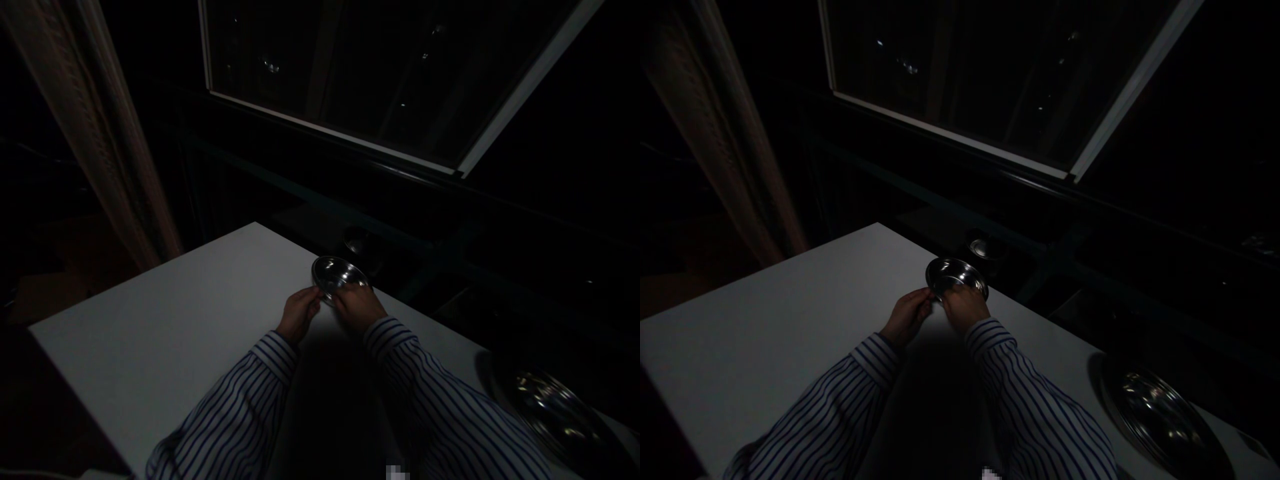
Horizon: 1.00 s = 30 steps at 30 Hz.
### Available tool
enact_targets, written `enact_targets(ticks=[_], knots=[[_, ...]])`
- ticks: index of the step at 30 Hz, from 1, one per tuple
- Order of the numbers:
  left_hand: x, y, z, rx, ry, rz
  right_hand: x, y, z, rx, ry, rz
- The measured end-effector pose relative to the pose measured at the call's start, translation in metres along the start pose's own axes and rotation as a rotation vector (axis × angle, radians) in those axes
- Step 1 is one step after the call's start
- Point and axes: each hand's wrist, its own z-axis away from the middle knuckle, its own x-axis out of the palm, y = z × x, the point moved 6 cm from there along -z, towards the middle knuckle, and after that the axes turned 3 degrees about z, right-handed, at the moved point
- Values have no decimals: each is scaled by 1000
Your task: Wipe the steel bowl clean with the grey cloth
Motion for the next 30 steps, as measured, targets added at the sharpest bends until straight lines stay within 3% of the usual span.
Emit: enact_targets(ticks=[30], knots=[[5, 2, 5, -1, 9, -13, -4, -1, 4, -26, -30, 9]])
